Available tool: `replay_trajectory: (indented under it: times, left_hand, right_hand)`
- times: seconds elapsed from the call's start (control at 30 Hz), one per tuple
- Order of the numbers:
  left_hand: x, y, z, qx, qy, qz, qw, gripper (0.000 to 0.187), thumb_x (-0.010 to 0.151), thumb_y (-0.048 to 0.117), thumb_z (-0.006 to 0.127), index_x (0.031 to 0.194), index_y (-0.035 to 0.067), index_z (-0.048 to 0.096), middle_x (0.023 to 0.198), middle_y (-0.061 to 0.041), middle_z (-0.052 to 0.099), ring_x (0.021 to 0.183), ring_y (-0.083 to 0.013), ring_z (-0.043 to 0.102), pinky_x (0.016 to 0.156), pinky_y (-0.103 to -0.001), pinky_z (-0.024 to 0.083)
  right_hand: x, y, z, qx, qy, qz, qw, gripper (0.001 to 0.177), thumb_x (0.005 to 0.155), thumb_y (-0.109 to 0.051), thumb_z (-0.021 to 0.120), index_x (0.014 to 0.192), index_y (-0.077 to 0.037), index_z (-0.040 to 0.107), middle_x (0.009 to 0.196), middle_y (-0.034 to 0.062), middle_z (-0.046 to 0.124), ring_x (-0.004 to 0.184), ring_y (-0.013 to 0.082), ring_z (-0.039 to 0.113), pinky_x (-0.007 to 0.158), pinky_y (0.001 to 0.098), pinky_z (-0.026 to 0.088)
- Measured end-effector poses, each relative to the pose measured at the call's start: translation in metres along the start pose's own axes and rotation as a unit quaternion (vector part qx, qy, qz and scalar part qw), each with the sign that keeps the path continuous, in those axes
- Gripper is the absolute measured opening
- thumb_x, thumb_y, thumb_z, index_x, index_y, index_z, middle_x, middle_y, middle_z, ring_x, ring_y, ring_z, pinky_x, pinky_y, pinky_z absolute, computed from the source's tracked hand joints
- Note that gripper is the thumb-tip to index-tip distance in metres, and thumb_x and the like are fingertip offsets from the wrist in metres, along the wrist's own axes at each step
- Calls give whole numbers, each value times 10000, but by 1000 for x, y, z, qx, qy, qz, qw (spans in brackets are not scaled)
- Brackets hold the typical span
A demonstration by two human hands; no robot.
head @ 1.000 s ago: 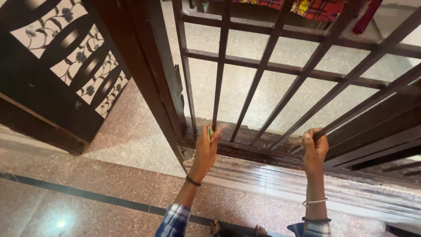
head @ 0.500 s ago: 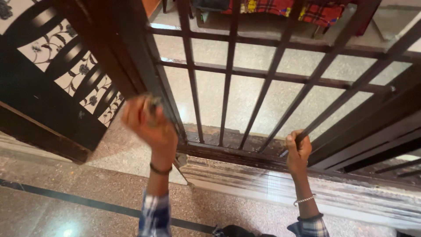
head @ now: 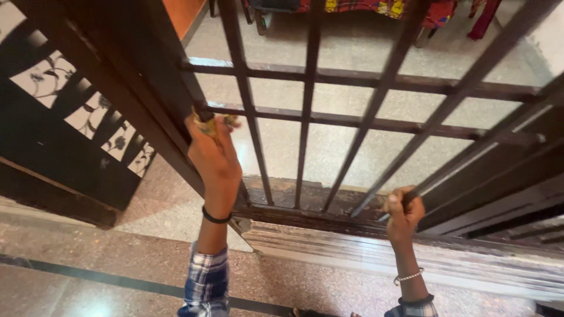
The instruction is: The person cleans a metal gate by hand using a cloth, wiping the bars and frame repeatedly.
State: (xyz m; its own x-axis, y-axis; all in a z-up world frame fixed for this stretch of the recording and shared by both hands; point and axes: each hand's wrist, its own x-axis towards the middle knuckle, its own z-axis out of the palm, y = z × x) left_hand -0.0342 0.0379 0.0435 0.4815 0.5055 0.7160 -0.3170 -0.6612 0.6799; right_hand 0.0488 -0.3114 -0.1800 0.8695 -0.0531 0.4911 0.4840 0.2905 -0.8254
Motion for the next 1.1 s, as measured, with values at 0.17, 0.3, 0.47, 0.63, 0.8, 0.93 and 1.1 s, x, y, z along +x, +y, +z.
replay_trajectory:
  times: [0.17,0.3,0.47,0.63,0.8,0.93,1.1]
  left_hand:
    - [-8,4,-5,55,-8,-30,998,274,1142,207,500,1262,-39,487,938,-67,776,859,-183,802,721,-296,627]
    - [-38,-22,1,103,-3,-46,994,357,1126,244,491,1330,-49,479,916,-55,784,829,-182,791,697,-308,602]
    - [-110,-81,11,105,-39,-147,983,472,1096,290,434,1411,-61,426,953,-93,769,773,-240,754,647,-351,594]
    - [-198,-137,8,102,-62,-155,981,458,1105,338,408,1375,-18,508,1095,-131,732,929,-251,719,800,-380,579]
    - [-269,-159,2,0,9,-155,988,436,1107,281,468,1404,-23,563,1307,-152,638,1069,-240,640,855,-332,523]
    - [-279,-126,17,-101,124,-149,976,400,1111,273,488,1391,-1,574,1271,-102,621,1018,-136,630,794,-228,531]
    - [-193,-61,44,-62,75,-86,992,433,1081,291,463,1396,-4,494,1318,-126,652,980,-147,728,678,-247,600]
  right_hand:
    - [-4,1,9,-4,42,-14,999,131,1029,-70,596,988,-51,472,832,0,489,646,61,436,582,235,393]
    - [-3,-9,19,-24,49,-23,998,122,1045,-80,590,1003,-49,479,847,1,487,659,54,433,606,236,408]
    - [-6,-15,21,-67,59,-16,996,122,1041,-113,592,1006,-66,485,798,-26,475,652,49,442,588,227,401]
    - [-3,-17,16,-73,44,-3,996,112,1014,-113,586,970,-81,487,788,-43,472,670,43,449,583,218,389]
    - [-3,-21,13,-67,19,22,997,83,995,-97,590,989,-77,510,795,-49,485,693,32,446,603,206,373]
    - [-5,-19,7,-48,-5,26,998,98,1012,-89,592,1006,-76,496,843,-54,473,723,30,428,626,205,365]
    - [0,-18,-5,-56,-62,54,995,118,1014,-121,592,998,-100,477,800,-62,440,663,25,394,572,199,344]
